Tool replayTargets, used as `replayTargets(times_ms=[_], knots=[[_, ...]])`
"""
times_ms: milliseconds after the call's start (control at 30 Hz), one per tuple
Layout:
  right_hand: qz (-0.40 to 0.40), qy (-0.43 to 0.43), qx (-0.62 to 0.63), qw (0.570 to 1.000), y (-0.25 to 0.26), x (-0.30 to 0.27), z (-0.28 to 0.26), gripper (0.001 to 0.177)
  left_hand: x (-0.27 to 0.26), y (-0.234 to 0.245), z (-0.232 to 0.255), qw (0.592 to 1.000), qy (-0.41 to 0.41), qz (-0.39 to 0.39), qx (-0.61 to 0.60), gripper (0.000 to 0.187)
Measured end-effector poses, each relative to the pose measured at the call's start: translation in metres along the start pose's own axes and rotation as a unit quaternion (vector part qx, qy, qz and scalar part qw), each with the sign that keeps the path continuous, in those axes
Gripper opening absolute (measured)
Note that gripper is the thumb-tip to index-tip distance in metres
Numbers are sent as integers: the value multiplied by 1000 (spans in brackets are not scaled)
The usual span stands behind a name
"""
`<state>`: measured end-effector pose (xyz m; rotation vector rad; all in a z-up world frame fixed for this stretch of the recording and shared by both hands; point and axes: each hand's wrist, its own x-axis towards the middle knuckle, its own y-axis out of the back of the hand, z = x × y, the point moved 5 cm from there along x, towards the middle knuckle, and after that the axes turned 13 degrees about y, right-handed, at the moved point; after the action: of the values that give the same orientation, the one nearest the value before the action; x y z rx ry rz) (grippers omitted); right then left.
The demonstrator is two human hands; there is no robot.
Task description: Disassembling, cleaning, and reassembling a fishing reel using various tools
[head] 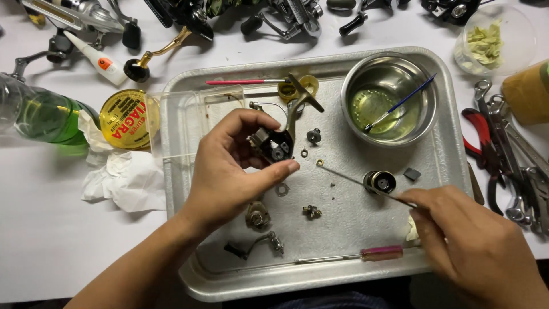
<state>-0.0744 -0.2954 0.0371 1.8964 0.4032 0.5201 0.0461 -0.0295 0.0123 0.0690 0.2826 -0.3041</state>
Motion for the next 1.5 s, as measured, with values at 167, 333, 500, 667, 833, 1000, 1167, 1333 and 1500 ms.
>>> replayTargets(times_ms=[167,333,500,667,833,1000,1167,1333,1500], knots=[[8,5,-238,971,-9,33,-14,23,-6,22,2,995,-29,85,-42,46],[-113,-19,-252,961,-39,53,-13,13,-21,23,11,994,-45,88,-46,46],[-150,-36,-215,964,-53,65,-13,22,-27,25,13,995,-43,79,-43,48],[-141,-29,-216,966,-61,69,-12,22,-24,21,9,997,-46,57,4,49],[-155,-28,-222,962,-66,70,-10,24,-25,19,6,995,-76,46,39,47],[-160,-35,-218,962,-68,71,-5,22,-23,21,5,994,-78,50,50,47],[-198,-54,-177,963,-46,66,12,19,-21,28,1,995,-44,86,-15,47],[-106,-89,52,989,-6,64,22,7,-15,30,-4,995,-19,89,-47,46],[-32,-134,300,944,-8,75,12,10,-14,19,-7,995,21,27,94,42]])
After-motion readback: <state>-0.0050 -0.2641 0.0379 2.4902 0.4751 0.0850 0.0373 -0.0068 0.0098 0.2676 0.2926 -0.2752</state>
